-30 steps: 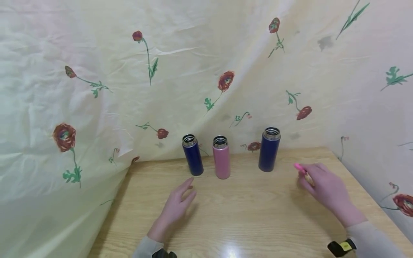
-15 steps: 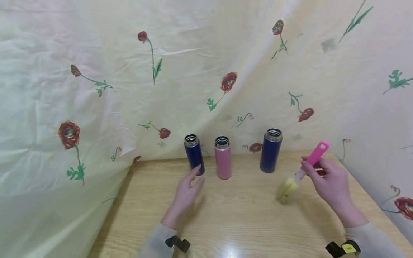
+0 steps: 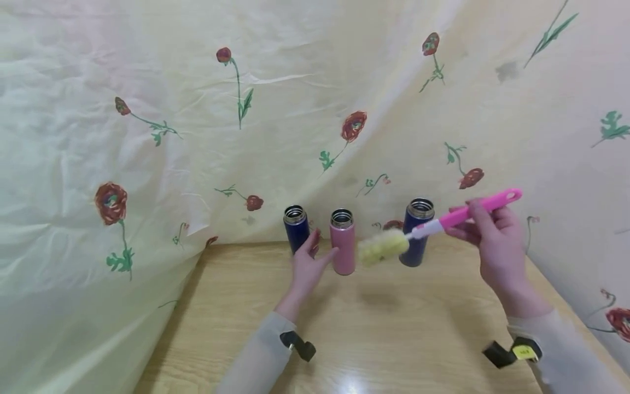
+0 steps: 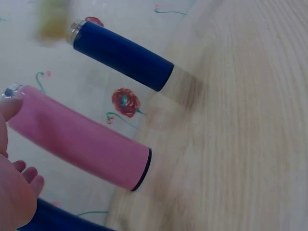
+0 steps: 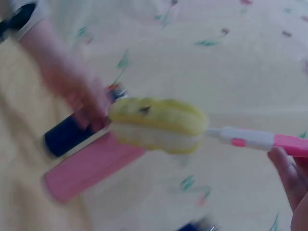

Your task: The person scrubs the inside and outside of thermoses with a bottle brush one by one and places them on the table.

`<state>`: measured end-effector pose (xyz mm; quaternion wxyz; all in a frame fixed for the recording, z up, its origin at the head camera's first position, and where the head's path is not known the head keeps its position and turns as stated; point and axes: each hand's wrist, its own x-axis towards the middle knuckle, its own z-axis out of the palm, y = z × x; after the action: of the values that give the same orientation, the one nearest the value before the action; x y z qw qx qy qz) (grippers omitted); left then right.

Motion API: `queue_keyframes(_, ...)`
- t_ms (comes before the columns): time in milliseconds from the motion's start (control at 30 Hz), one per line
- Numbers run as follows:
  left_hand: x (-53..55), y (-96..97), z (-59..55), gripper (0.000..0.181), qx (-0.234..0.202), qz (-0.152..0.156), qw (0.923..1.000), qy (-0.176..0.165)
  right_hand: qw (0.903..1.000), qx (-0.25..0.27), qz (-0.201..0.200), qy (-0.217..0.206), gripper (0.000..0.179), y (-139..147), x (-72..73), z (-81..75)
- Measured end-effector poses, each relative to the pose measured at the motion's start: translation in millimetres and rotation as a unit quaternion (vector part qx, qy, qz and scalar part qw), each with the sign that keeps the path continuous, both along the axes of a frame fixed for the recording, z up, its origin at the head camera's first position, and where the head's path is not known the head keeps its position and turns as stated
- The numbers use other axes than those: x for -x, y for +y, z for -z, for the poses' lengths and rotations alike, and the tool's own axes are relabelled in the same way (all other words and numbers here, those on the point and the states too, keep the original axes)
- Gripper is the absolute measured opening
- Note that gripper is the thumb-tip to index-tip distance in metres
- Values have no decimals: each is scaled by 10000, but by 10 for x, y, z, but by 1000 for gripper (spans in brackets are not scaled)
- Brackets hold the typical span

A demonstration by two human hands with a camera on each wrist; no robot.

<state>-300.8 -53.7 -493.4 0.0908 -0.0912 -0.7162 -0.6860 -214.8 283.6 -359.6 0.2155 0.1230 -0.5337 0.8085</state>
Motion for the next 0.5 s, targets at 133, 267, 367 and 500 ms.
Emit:
queue_keyframes(133, 137, 174, -35, 84, -196, 15, 9998, 5, 9985, 452, 110, 300, 25, -167, 209, -396)
queue_keyframes(267, 203, 298, -66, 90, -42, -169, 9998, -78, 9994, 211, 56, 260, 23, -383, 490, -649)
queue_keyframes(367, 229, 351, -74, 94, -33, -404, 9991, -88, 9994, -320, 79, 70, 21, -522, 678, -743)
queue_keyframes(500, 242, 372, -62, 91, -256, -534, 9982, -135, 9912, -1257, 225, -338, 23, -659, 859, -818)
